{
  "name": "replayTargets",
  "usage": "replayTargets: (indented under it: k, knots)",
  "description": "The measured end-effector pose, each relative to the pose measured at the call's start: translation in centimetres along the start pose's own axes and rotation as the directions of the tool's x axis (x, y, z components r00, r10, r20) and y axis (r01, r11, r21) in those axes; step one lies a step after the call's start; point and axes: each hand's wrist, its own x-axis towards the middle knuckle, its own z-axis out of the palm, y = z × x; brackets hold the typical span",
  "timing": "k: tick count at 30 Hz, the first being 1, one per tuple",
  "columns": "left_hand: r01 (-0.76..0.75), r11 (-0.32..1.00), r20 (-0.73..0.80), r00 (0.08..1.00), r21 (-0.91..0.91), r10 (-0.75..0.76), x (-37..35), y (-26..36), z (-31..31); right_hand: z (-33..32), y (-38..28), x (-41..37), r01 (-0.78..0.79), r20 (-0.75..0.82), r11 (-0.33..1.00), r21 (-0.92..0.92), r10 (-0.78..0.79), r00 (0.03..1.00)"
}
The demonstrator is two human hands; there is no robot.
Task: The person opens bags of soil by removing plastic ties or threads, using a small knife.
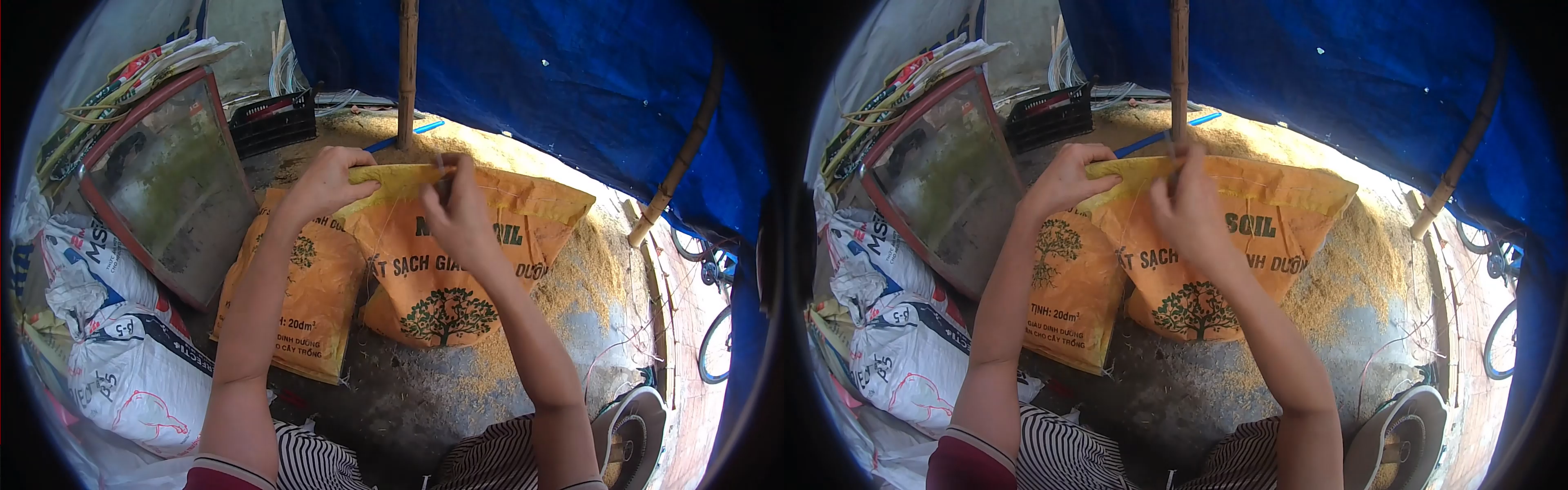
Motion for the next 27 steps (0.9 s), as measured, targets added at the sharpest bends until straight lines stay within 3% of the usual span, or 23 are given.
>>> replayTargets:
  k: [2, 3, 5, 6, 8, 15, 21, 23, 24, 26, 27]
  knots:
    - [0.032, 0.998, -0.007, 0.999, -0.057, -0.032, 0.0, -0.2, 0.0, 0.6, -0.8, -1.2, 0.026, 0.159, 0.999, 0.019, -0.028, 0.987]
    - [0.064, 0.995, 0.027, 0.998, -0.078, -0.062, 0.1, -0.3, -0.1, 1.1, -1.0, -1.8, 0.024, 0.161, 1.0, 0.016, -0.026, 0.987]
    - [0.096, 0.99, 0.06, 0.994, -0.101, -0.09, 0.3, -0.5, -0.2, 1.9, -1.2, -2.7, -0.145, 0.392, 0.979, 0.141, 0.08, 0.916]
    - [0.095, 0.991, 0.065, 0.994, -0.099, -0.089, 0.3, -0.7, -0.1, 1.8, -1.5, -2.9, -0.146, 0.394, 0.98, 0.138, 0.081, 0.916]
    - [0.094, 0.991, 0.068, 0.994, -0.097, -0.088, 0.4, -0.9, -0.2, 1.7, -2.2, -3.1, -0.351, 0.488, 0.932, 0.091, 0.265, 0.831]
    - [0.123, 0.988, 0.12, 0.986, -0.09, -0.112, 0.2, -0.2, -0.6, 1.8, -2.1, -3.0, -0.368, 0.45, 0.922, 0.122, 0.28, 0.848]
    - [0.111, 0.986, 0.106, 0.99, -0.125, -0.098, 0.2, -0.5, -0.4, 2.0, -1.4, -2.8, -0.471, 0.499, 0.857, 0.211, 0.32, 0.806]
    - [0.098, 0.986, 0.099, 0.991, -0.132, -0.085, 0.2, -0.5, -0.3, 2.1, -1.1, -2.7, -0.608, 0.574, 0.678, 0.414, 0.324, 0.752]
    - [0.09, 0.987, 0.09, 0.993, -0.135, -0.079, 0.2, -0.5, -0.3, 2.0, -0.9, -2.5, -0.607, 0.572, 0.678, 0.415, 0.324, 0.753]
    - [0.082, 0.987, 0.082, 0.994, -0.138, -0.072, 0.1, -0.4, -0.2, 1.7, -0.5, -2.1, -0.781, 0.722, 0.136, 0.609, 0.313, 0.617]
    - [0.091, 0.986, 0.084, 0.993, -0.138, -0.08, 0.0, -0.3, -0.3, 1.7, -0.6, -2.0, -0.781, 0.721, 0.136, 0.61, 0.313, 0.618]
